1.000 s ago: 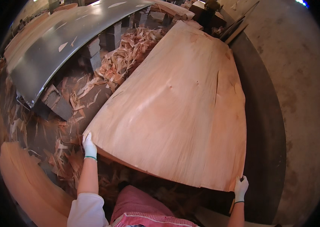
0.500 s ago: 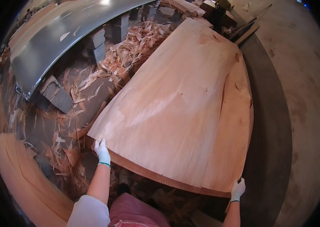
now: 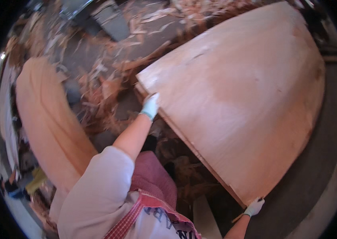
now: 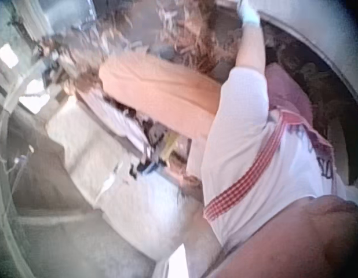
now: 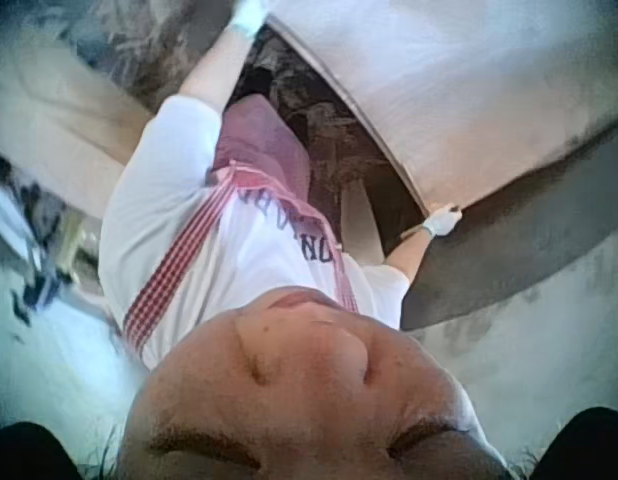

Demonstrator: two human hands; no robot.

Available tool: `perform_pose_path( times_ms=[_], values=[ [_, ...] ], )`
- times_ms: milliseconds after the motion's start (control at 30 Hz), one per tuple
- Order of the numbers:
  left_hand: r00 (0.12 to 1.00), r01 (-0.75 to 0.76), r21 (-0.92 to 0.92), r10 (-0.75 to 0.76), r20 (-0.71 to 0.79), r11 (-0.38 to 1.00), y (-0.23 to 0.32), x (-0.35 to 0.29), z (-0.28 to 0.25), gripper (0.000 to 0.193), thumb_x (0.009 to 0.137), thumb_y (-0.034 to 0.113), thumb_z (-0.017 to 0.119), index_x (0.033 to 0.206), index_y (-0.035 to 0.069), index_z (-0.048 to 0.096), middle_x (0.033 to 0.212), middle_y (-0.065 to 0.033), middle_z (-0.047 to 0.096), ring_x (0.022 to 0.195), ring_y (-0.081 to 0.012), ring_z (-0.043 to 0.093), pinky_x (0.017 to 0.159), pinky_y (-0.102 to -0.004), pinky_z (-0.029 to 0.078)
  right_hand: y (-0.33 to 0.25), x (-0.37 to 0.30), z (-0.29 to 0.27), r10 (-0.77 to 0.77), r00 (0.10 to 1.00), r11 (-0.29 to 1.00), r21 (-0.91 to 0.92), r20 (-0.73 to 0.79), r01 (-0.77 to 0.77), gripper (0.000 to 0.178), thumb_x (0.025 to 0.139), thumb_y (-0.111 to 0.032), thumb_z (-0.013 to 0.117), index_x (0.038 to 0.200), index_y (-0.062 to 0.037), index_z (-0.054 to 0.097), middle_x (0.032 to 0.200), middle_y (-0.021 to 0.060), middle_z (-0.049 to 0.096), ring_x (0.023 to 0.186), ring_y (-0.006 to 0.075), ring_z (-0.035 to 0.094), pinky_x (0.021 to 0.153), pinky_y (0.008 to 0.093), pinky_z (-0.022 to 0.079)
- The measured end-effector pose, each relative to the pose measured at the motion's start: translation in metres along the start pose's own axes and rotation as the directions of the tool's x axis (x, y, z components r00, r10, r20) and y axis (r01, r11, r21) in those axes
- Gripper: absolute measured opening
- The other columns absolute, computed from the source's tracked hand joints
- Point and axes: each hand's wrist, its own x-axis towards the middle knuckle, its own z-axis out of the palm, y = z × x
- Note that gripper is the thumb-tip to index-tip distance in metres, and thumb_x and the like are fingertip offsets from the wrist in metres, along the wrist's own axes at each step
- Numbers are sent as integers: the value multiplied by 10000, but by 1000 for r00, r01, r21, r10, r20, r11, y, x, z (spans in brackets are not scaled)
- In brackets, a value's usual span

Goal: The person uses a knife to cut away damaged sections of wood veneer sheets and applies tape to secure the edges and repair gaps on several large stacks of wooden boards.

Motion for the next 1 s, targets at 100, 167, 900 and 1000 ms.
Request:
perform_pose_path(
  times_ms=[100, 167, 900, 1000],
  values=[
    [966, 211, 139, -184, -184, 968, -11, 9, -10, 270, 891, 304, 657, 1110, 149, 623, 983, 17, 628, 931, -158, 586, 808, -383, 471, -4, 14, 12, -2, 994, 994, -109, 111, 14, 416, 975, -397, 456, 1186, -43, 520, 1077, 207, 643, 933, 404, 626, 749, 488, 489],
    [953, 227, 166, -183, -242, 960, -17, 13, -5, 255, 883, 270, 669, 1097, 139, 627, 998, 16, 634, 971, -171, 596, 818, -378, 479, 3, 19, 24, 23, 990, 990, -140, 141, -3, 420, 981, -400, 447, 1181, -37, 515, 1070, 215, 641, 935, 405, 626, 747, 487, 489],
    [998, 59, 744, -67, -19, 666, 4, 1, -27, 207, 843, 258, 680, 952, 87, 638, 756, 18, 568, 583, -97, 452, 498, -259, 340, 38, 47, 134, 182, 893, 980, -147, 411, -132, 460, 900, -367, 534, 1192, -16, 587, 1236, 222, 598, 1127, 384, 573, 927, 457, 456],
    [996, 86, 665, -56, -67, 742, -2, 18, -45, 147, 837, 151, 681, 948, 76, 621, 821, -11, 619, 678, -119, 570, 552, -246, 420, 29, 50, 138, 277, 866, 961, -145, 416, -237, 434, 901, -374, 562, 1130, -8, 604, 1153, 220, 635, 1074, 371, 604, 895, 456, 472]
  ],
)
